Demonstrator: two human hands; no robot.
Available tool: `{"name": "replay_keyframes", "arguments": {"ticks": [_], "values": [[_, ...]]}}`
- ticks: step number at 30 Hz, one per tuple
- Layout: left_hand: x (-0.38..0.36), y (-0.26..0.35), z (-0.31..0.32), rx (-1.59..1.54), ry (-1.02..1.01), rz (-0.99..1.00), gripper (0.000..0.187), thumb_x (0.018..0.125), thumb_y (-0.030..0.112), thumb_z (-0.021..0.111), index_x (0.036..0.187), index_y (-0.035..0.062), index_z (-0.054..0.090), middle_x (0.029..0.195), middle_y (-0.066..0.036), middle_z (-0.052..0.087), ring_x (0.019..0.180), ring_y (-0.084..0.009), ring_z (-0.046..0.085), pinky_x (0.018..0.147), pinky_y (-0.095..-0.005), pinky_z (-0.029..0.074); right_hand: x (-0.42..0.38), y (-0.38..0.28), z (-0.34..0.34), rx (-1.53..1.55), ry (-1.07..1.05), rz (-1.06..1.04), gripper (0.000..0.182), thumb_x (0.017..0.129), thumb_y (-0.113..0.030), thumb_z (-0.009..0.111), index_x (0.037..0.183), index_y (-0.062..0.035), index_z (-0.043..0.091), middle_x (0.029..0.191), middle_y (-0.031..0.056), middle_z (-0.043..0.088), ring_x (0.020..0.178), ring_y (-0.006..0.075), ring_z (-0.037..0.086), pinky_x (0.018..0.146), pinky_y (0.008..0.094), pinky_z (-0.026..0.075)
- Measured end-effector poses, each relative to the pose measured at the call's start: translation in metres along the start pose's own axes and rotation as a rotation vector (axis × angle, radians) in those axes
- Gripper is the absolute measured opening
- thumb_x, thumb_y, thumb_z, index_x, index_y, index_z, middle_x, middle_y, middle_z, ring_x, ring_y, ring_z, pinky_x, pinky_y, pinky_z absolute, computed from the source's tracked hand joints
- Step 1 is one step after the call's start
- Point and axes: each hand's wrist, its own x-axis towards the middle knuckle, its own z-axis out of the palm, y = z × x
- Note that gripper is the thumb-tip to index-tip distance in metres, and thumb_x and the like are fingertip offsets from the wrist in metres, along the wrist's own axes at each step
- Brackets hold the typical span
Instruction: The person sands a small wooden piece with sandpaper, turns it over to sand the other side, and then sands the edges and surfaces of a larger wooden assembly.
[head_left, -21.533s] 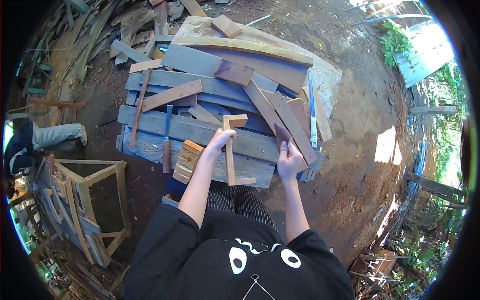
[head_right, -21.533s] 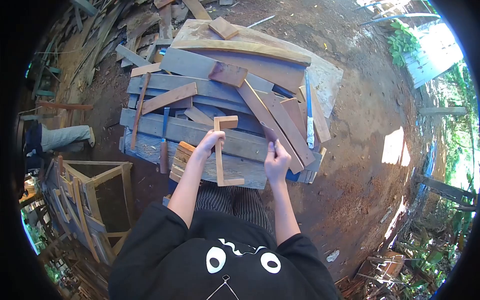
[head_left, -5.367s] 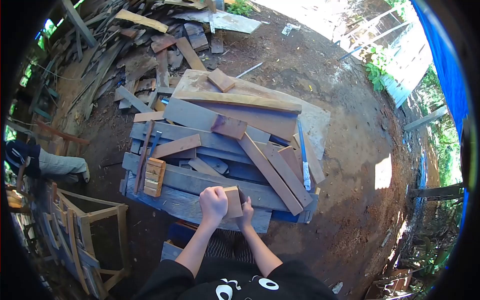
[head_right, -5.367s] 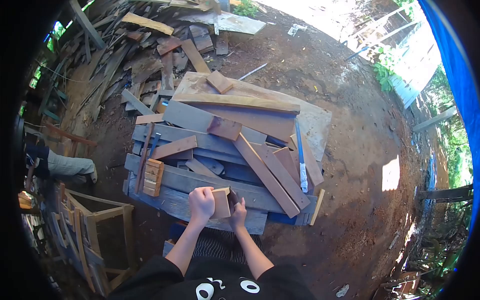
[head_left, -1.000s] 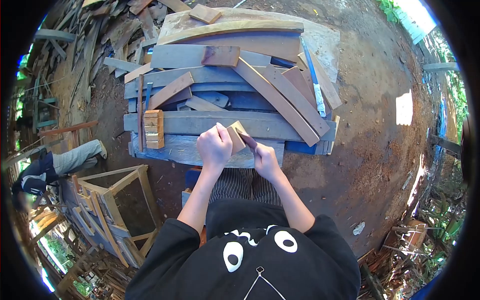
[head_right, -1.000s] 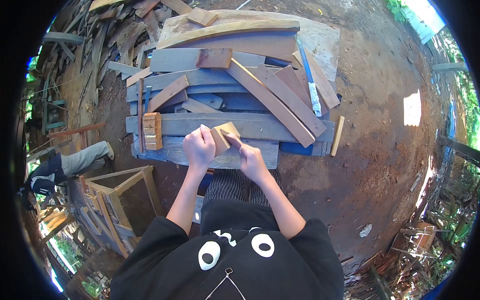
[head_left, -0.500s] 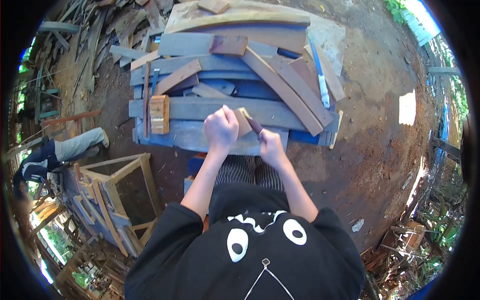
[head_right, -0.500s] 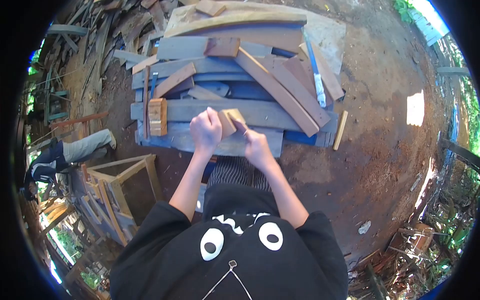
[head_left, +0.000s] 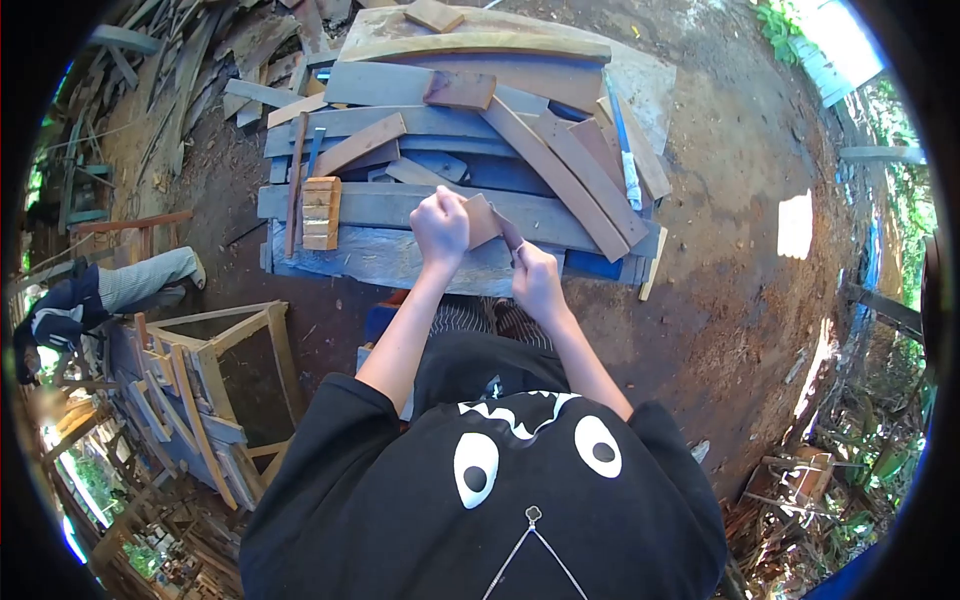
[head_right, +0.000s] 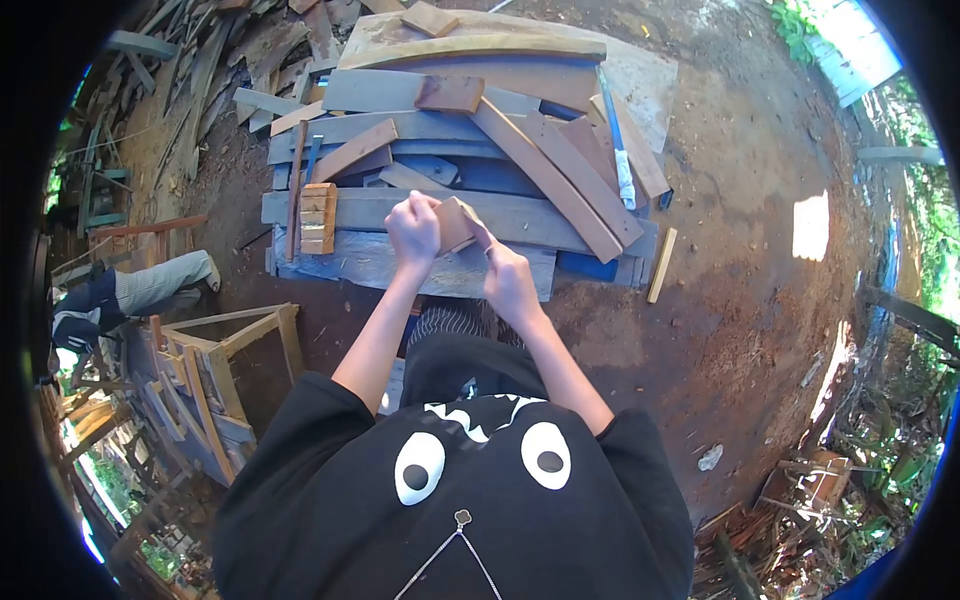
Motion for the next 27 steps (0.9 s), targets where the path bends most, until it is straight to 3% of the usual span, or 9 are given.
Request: {"name": "replay_keyframes", "arguments": {"ticks": [1, 4, 5, 8, 13, 16, 19, 23, 27], "values": [[0.0, -0.004, 0.001, -0.067, 0.027, -0.08, 0.045, 0.091, 0.02, 0.037, 0.067, -0.0003, 0.069, 0.062, -0.021, 0.063, 0.064, -0.0351, 0.064, 0.066, -0.0408, 0.049, 0.009, -0.013, 0.0, 0.008, 0.082, -0.042, 0.039, 0.079, 0.01, 0.043, 0.114, 0.0037, 0.058, 0.088, 0.0279, 0.06, 0.088, 0.0405, 0.062, 0.07, 0.0393, 0.048], [0.002, -0.012, 0.003, -0.165, 0.004, -0.2, 0.047, 0.09, 0.02, 0.035, 0.065, -0.0007, 0.069, 0.062, -0.02, 0.064, 0.063, -0.0336, 0.064, 0.066, -0.0403, 0.049, 0.033, 0.027, 0.012, -0.028, -0.032, 0.045, 0.016, 0.081, 0.007, 0.046, 0.091, 0.0069, 0.058, 0.076, 0.0277, 0.057, 0.078, 0.0436, 0.06, 0.062, 0.0415, 0.045], [0.004, -0.016, 0.005, -0.199, 0.011, -0.222, 0.049, 0.089, 0.022, 0.034, 0.063, -0.0005, 0.069, 0.061, -0.019, 0.064, 0.062, -0.0332, 0.063, 0.067, -0.0394, 0.049, 0.041, 0.029, 0.014, -0.01, -0.053, 0.088, 0.005, 0.08, 0.006, 0.046, 0.079, 0.0069, 0.051, 0.074, 0.0281, 0.057, 0.077, 0.0456, 0.059, 0.061, 0.0417, 0.046], [0.003, -0.017, 0.006, -0.184, 0.037, -0.21, 0.049, 0.087, 0.022, 0.034, 0.062, -0.0001, 0.069, 0.061, -0.019, 0.064, 0.062, -0.033, 0.064, 0.067, -0.0395, 0.049, 0.037, 0.025, 0.007, -0.007, -0.085, 0.0, 0.006, 0.082, 0.005, 0.048, 0.076, 0.007, 0.048, 0.063, 0.024, 0.052, 0.058, 0.0332, 0.058, 0.054, 0.0365, 0.042], [0.006, -0.024, 0.008, -0.192, 0.04, -0.229, 0.046, 0.086, 0.022, 0.036, 0.063, 0.0002, 0.069, 0.061, -0.02, 0.064, 0.064, -0.0334, 0.064, 0.068, -0.0396, 0.049, 0.015, -0.004, -0.003, -0.044, 0.069, -0.154, 0.004, 0.08, 0.006, 0.048, 0.077, 0.0062, 0.049, 0.065, 0.0256, 0.052, 0.059, 0.0364, 0.057, 0.054, 0.0373, 0.042], [0.005, -0.021, 0.006, -0.183, 0.014, -0.2, 0.046, 0.088, 0.022, 0.036, 0.063, 0.0002, 0.069, 0.063, -0.021, 0.064, 0.065, -0.0347, 0.065, 0.069, -0.0406, 0.049, 0.045, 0.037, 0.013, -0.067, -0.072, -0.003, 0.005, 0.081, 0.006, 0.049, 0.076, 0.0065, 0.05, 0.067, 0.0263, 0.053, 0.061, 0.0358, 0.059, 0.055, 0.0369, 0.043], [0.006, -0.017, 0.007, -0.092, 0.046, -0.183, 0.049, 0.092, 0.025, 0.037, 0.064, 0.0006, 0.069, 0.062, -0.02, 0.063, 0.064, -0.0361, 0.064, 0.068, -0.0422, 0.049, 0.041, 0.054, 0.02, -0.014, -0.043, -0.037, 0.005, 0.08, 0.006, 0.05, 0.076, 0.0066, 0.051, 0.068, 0.0264, 0.054, 0.062, 0.0337, 0.061, 0.057, 0.0362, 0.044], [0.008, -0.013, 0.007, -0.06, 0.06, -0.163, 0.046, 0.092, 0.024, 0.041, 0.064, 0.0003, 0.068, 0.06, -0.02, 0.063, 0.063, -0.0368, 0.064, 0.065, -0.0437, 0.049, 0.01, 0.018, -0.004, -0.031, -0.092, 0.107, 0.012, 0.079, 0.006, 0.047, 0.087, 0.0058, 0.056, 0.073, 0.0258, 0.055, 0.072, 0.0419, 0.059, 0.063, 0.0403, 0.045], [0.007, -0.012, 0.005, -0.035, 0.03, -0.163, 0.045, 0.092, 0.025, 0.043, 0.064, -0.0007, 0.067, 0.06, -0.021, 0.062, 0.063, -0.0369, 0.064, 0.063, -0.045, 0.049, 0.041, 0.004, 0.004, 0.002, 0.033, -0.126, 0.007, 0.081, 0.004, 0.049, 0.075, 0.0066, 0.048, 0.066, 0.0256, 0.052, 0.059, 0.0394, 0.055, 0.054, 0.0391, 0.041]]}}
